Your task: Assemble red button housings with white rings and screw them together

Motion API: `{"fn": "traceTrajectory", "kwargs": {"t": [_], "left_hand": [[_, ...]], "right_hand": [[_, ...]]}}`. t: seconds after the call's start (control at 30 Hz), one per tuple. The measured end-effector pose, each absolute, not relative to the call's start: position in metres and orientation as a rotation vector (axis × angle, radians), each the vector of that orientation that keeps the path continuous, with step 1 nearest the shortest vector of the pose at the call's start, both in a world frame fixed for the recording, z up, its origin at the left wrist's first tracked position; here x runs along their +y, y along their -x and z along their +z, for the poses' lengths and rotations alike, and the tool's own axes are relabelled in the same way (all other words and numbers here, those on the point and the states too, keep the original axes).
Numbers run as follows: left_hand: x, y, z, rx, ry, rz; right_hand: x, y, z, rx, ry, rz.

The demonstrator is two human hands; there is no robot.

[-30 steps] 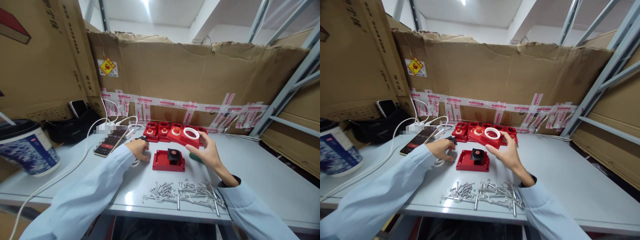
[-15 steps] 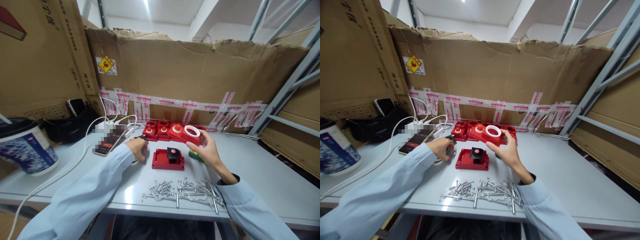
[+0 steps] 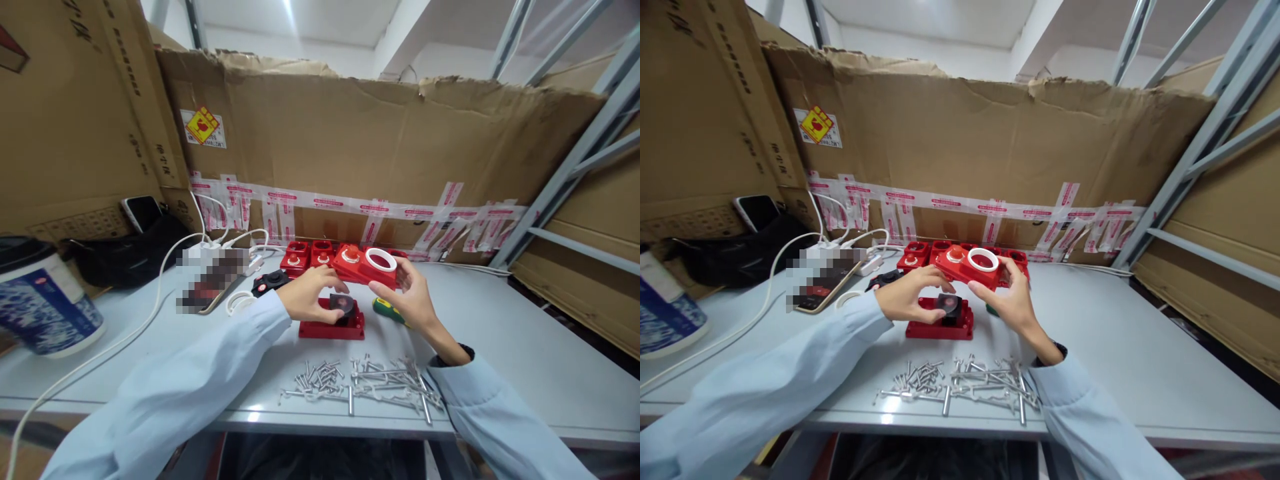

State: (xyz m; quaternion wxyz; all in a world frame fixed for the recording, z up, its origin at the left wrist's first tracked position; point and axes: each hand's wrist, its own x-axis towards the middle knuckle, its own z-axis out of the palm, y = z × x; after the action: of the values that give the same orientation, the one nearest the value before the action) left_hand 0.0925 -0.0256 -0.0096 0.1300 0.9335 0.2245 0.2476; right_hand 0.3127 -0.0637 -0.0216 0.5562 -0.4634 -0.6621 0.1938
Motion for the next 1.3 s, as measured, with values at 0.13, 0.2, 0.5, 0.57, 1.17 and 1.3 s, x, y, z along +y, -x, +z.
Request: {"fn": "traceTrajectory", "kwargs": {"t": [0.13, 0.2, 0.5, 0.57, 1.17, 1.3], "left_hand": [[-0.018, -0.1, -0.021, 0.689, -2.737, 0.676], [-0.016, -0.099, -0.023, 0.702, -2.733, 0.678], [-0.014, -0.1, -0.023, 0.704, -2.729, 0.672], [-0.015, -0.099, -0.023, 0.698, -2.729, 0.666], [-0.014, -0.098, -0.024, 0.658, -2.676, 0.69], [-0.016, -0.086, -0.011, 0.682, -2.648, 0.716]], "right_hand": [[-0.063, -0.313, -0.022, -1.568, 1.097, 0.447], [-0.063, -0.313, -0.022, -1.568, 1.098, 0.448], [-0.065, -0.313, -0.023, -1.569, 1.097, 0.457], [-0.065, -0.312, -0.023, -1.573, 1.093, 0.453], [-0.064, -0.311, -0.025, -1.607, 1.084, 0.456], [-0.063, -0.31, -0.026, -1.602, 1.059, 0.488]]}}
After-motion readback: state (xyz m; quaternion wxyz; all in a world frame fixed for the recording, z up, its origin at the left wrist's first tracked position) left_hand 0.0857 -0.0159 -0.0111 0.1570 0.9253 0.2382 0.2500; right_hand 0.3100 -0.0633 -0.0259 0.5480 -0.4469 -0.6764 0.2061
